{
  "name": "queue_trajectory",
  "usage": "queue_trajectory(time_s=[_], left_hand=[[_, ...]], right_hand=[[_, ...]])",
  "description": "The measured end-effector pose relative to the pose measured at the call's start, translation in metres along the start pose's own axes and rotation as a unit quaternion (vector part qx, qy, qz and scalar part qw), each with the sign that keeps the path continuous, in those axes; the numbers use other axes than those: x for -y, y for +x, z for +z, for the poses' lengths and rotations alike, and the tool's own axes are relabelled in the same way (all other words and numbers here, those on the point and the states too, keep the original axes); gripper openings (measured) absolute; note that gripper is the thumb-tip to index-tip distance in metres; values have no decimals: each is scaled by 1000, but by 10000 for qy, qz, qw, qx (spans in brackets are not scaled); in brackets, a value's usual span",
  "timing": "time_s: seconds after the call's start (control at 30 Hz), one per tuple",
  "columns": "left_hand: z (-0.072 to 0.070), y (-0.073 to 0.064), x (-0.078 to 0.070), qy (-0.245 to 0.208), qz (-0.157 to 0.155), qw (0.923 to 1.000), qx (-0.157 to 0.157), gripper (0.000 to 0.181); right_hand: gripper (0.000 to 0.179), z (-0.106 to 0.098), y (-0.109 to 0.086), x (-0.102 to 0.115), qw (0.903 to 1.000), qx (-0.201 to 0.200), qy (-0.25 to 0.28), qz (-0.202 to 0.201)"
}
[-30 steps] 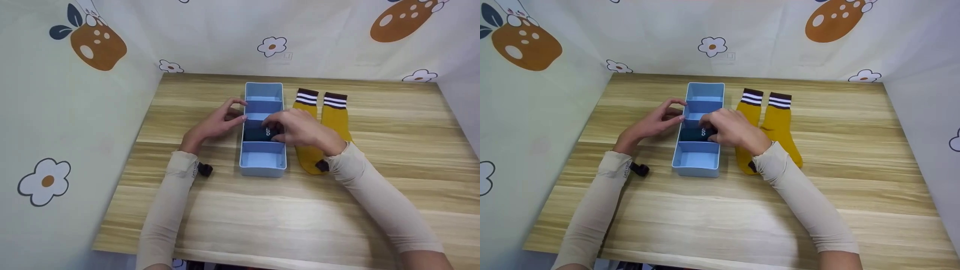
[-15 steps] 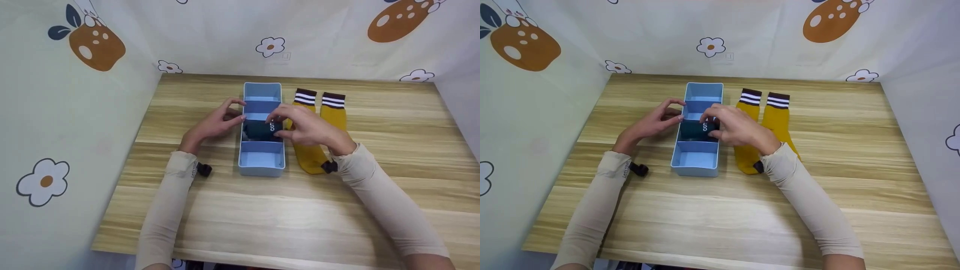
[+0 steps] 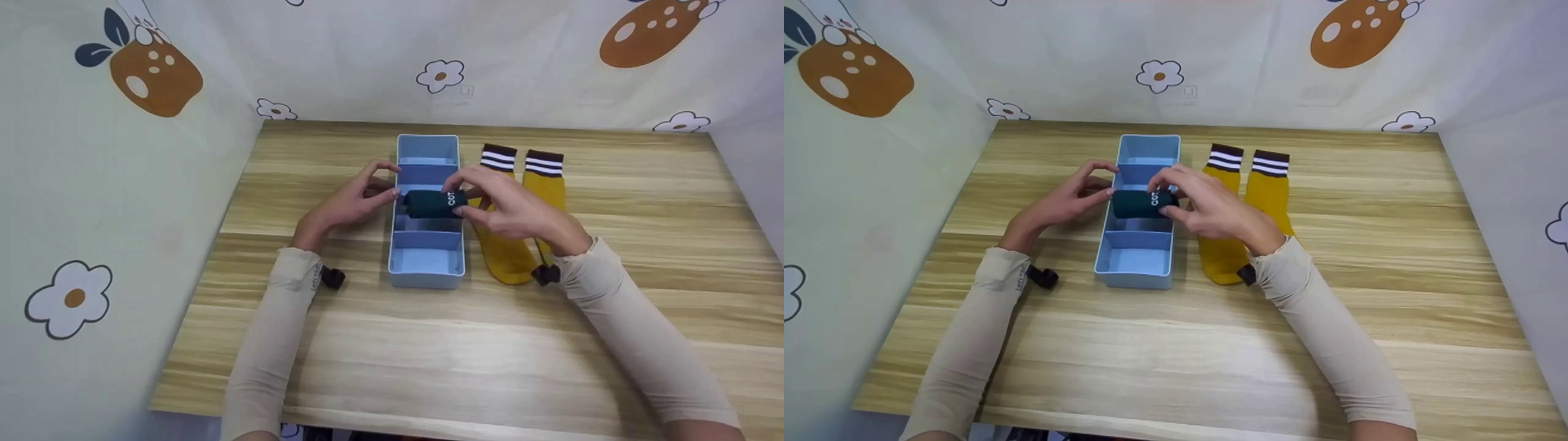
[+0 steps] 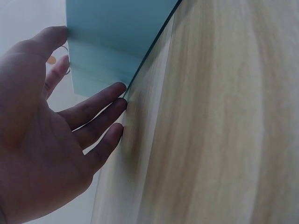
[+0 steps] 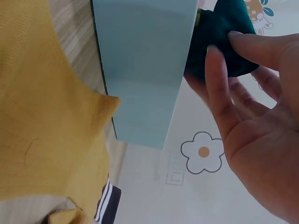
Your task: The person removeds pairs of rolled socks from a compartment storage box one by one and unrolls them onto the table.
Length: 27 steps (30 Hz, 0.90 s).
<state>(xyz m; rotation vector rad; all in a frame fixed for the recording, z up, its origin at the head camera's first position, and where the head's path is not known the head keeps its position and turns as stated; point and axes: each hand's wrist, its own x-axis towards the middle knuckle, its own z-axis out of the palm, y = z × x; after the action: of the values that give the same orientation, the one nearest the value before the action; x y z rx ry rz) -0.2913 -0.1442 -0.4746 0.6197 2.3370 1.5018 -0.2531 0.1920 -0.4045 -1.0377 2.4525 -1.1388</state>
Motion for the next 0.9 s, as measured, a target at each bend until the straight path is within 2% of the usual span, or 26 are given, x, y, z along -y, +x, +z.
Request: queue_trajectory(time_s=[0.17,0.37,0.6,0.9], left_hand=[[-1,0,-1,-24,80,10000,-50,50],[2,1,-5,143,74,9995,-269,50],[6,0,-10,373,33,9984,-420,44],[8,2,-13,801,153,9951,-558,46]], right_hand=[[34,-6,-7,-2,9999,-101,92,-54],[33,-18,-20,-6,9989,-335,158,-272],[33,-30,-43,-17,9979,-594,92,-245],[35,-43,-74,-36,9966,-801,151,-105]])
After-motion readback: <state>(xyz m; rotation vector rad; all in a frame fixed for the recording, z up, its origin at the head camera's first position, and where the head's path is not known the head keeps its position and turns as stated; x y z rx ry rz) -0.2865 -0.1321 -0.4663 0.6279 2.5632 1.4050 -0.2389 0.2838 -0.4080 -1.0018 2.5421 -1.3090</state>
